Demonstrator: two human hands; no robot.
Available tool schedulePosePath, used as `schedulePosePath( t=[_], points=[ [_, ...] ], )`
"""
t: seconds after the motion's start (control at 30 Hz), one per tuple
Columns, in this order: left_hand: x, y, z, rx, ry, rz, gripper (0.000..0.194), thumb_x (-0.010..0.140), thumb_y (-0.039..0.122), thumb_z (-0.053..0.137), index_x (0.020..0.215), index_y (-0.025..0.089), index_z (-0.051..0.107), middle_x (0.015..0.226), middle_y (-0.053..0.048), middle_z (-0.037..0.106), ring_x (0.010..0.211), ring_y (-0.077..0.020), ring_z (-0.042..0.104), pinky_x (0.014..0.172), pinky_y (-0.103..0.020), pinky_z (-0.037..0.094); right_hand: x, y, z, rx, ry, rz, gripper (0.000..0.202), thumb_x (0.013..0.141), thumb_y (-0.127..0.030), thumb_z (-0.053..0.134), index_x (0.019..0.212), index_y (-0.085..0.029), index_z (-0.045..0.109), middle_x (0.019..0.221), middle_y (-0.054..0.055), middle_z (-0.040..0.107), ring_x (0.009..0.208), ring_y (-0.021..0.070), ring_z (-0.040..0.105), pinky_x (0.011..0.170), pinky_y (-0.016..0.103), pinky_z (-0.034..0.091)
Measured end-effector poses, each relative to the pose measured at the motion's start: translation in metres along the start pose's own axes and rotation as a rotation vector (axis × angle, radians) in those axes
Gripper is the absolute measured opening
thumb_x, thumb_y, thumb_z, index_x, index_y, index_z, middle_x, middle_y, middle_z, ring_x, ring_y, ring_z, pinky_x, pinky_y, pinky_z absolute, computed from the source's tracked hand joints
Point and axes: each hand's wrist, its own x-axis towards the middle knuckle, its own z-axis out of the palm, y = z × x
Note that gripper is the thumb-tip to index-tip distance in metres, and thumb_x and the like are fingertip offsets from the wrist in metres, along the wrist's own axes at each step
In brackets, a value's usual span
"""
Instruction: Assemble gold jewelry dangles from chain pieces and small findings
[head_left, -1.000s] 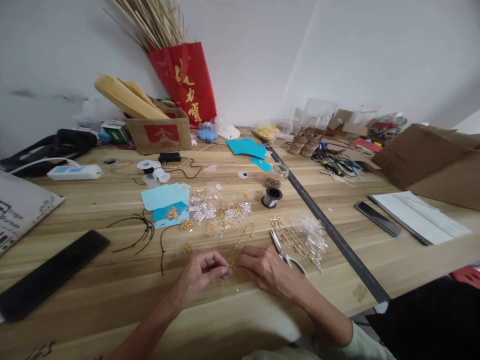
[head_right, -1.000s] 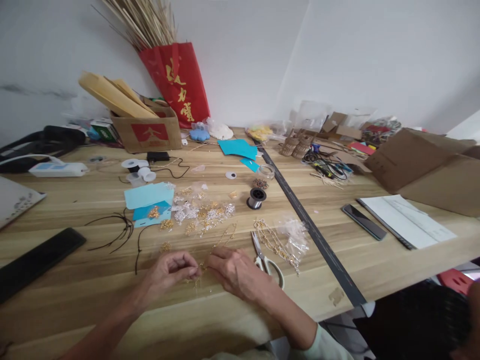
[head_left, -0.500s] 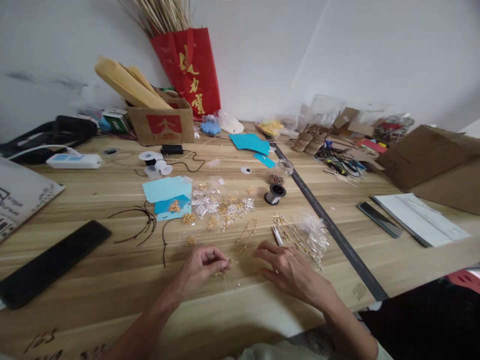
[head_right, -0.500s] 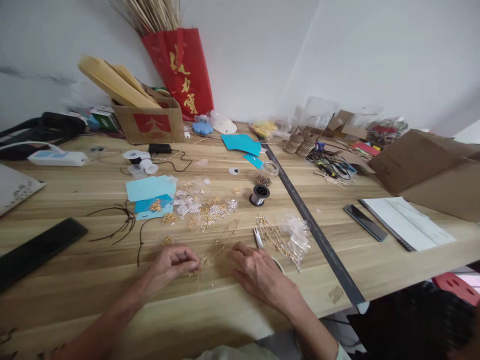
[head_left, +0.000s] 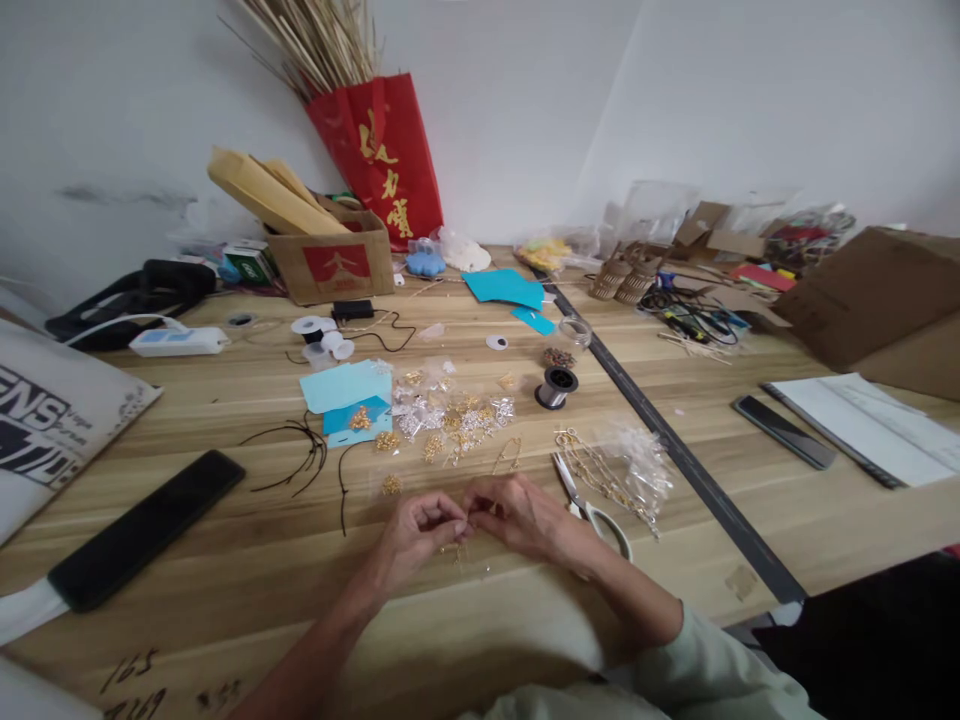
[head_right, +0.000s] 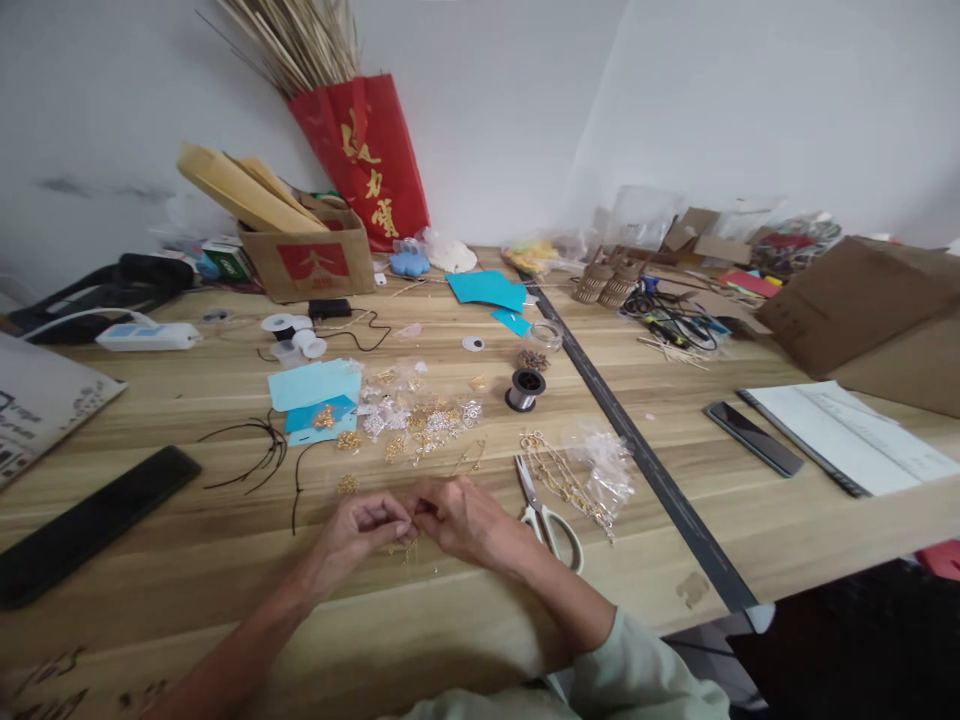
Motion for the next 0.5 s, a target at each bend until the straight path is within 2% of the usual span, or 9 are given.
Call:
schedulePosePath(
  t=[0.13,0.27,0.37,0.5],
  points=[
    [0.003,-0.002,0.002,0.036,0.031,0.0,0.017,0.065,0.029,0.07,0.064,0.013,0.062,0.061,-0.003,0.067,0.059,-0.0137,0.061,0.059,-0.023,0.046,0.002,0.007,0.001,0.09,0.025,0.014,0.015,0.08,-0.012,0.057,0.092,-0.017,0.064,0.068,-0.002,0.066,0.059,0.0091,0.059,0.055,0.016,0.039],
    [0.005,-0.001,0.004,0.141,0.078,0.05,0.013,0.067,0.025,0.067,0.064,0.014,0.062,0.061,-0.003,0.067,0.059,-0.0136,0.061,0.058,-0.022,0.046,0.002,0.012,0.002,0.138,-0.033,0.041,0.019,0.08,-0.015,0.056,0.096,-0.017,0.065,0.059,-0.004,0.063,0.049,0.0079,0.056,0.051,0.016,0.038],
    [0.004,0.001,0.006,0.256,0.094,0.1,0.01,0.068,0.022,0.063,0.062,0.014,0.062,0.061,-0.003,0.067,0.059,-0.0136,0.061,0.058,-0.022,0.047,0.002,0.016,0.003,0.174,-0.045,0.023,0.018,0.081,-0.016,0.055,0.096,-0.016,0.065,0.061,-0.003,0.064,0.053,0.0087,0.057,0.054,0.017,0.039],
    [0.003,0.0,0.007,0.423,0.115,0.162,0.009,0.07,0.02,0.059,0.063,0.015,0.062,0.063,-0.003,0.068,0.06,-0.0148,0.063,0.058,-0.022,0.049,0.003,0.022,0.007,0.112,0.0,0.013,0.011,0.078,-0.012,0.059,0.085,-0.015,0.065,0.07,0.0,0.065,0.061,0.0094,0.057,0.056,0.017,0.037]
  ],
)
